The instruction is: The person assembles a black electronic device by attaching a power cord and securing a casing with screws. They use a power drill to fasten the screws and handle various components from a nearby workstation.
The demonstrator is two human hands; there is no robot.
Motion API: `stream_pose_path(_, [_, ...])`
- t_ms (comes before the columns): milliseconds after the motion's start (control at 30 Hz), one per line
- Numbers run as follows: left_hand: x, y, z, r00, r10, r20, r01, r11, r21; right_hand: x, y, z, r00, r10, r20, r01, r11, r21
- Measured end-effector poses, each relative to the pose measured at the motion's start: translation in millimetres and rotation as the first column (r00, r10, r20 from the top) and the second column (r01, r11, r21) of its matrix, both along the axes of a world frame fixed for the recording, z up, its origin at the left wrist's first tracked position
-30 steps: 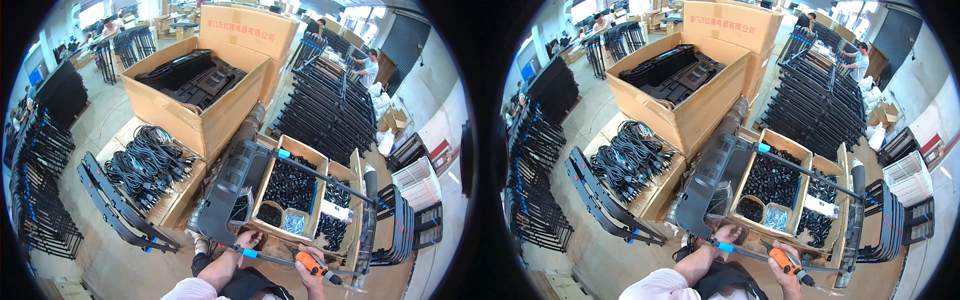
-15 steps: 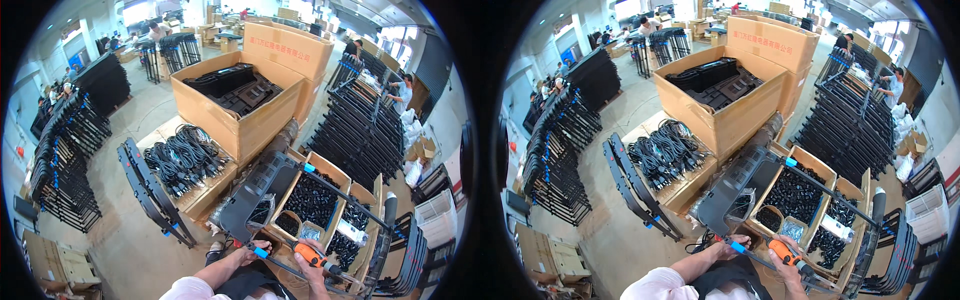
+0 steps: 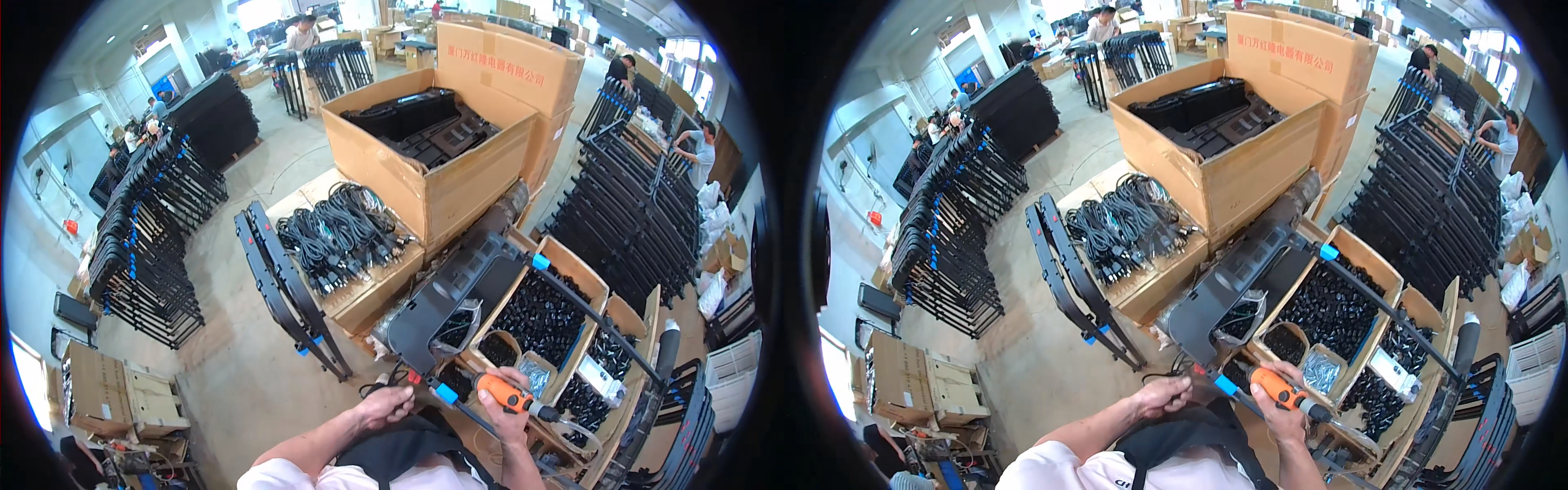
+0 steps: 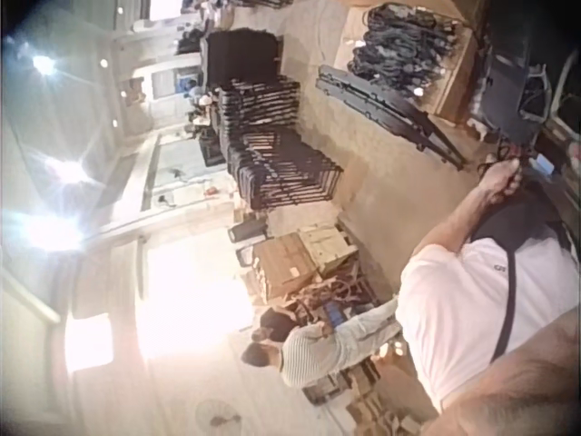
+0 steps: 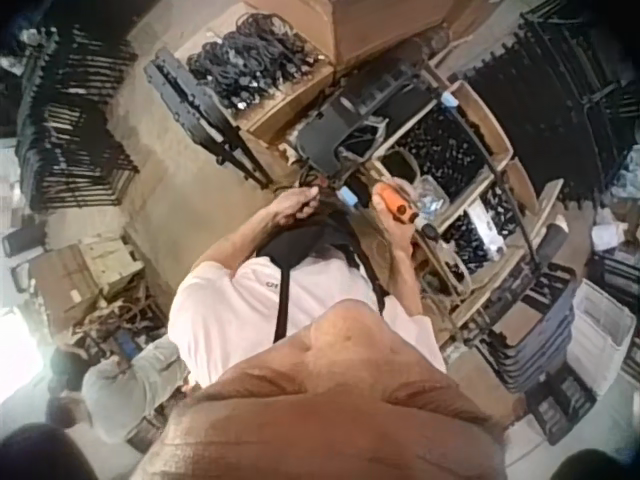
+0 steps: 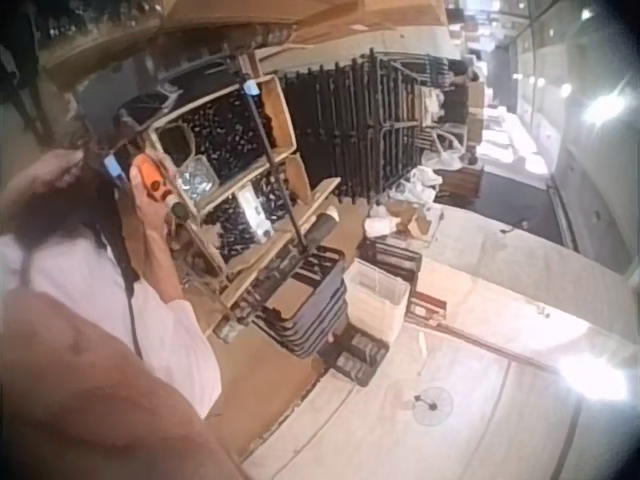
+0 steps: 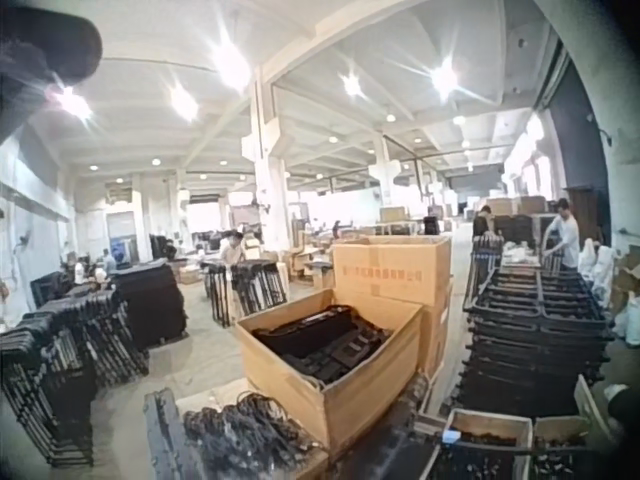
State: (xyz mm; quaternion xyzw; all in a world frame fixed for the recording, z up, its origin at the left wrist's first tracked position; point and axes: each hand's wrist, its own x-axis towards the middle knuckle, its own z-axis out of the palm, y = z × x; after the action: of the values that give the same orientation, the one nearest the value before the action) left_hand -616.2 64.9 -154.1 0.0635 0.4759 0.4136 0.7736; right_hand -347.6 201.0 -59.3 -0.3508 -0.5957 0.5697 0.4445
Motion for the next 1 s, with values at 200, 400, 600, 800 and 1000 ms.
stream_pose_path(200, [17,68,32,0.937,0.33,0.114,-0.336,0.941,0.041,-42,7,27,0.993,0.116,-0.028,-0.117,0.993,-0.024])
stream_pose_path(400, [-4,119,23,0.844,0.389,0.369,-0.428,0.904,0.027,-75,28,24,0.998,0.061,0.028,-0.063,0.994,0.088])
stream_pose_path(600, [-36,161,16,0.816,0.388,0.427,-0.416,0.909,-0.031,-111,55,24,0.994,0.011,0.105,-0.021,0.995,0.101])
stream_pose_path(800, [-73,199,3,0.836,0.264,0.482,-0.295,0.956,-0.012,-148,85,35,0.983,-0.042,0.18,0.036,0.999,0.033])
stream_pose_path(1000, [-91,224,-6,0.821,0.208,0.532,-0.246,0.969,0.0,-178,115,43,0.96,-0.07,0.272,0.077,0.997,-0.013])
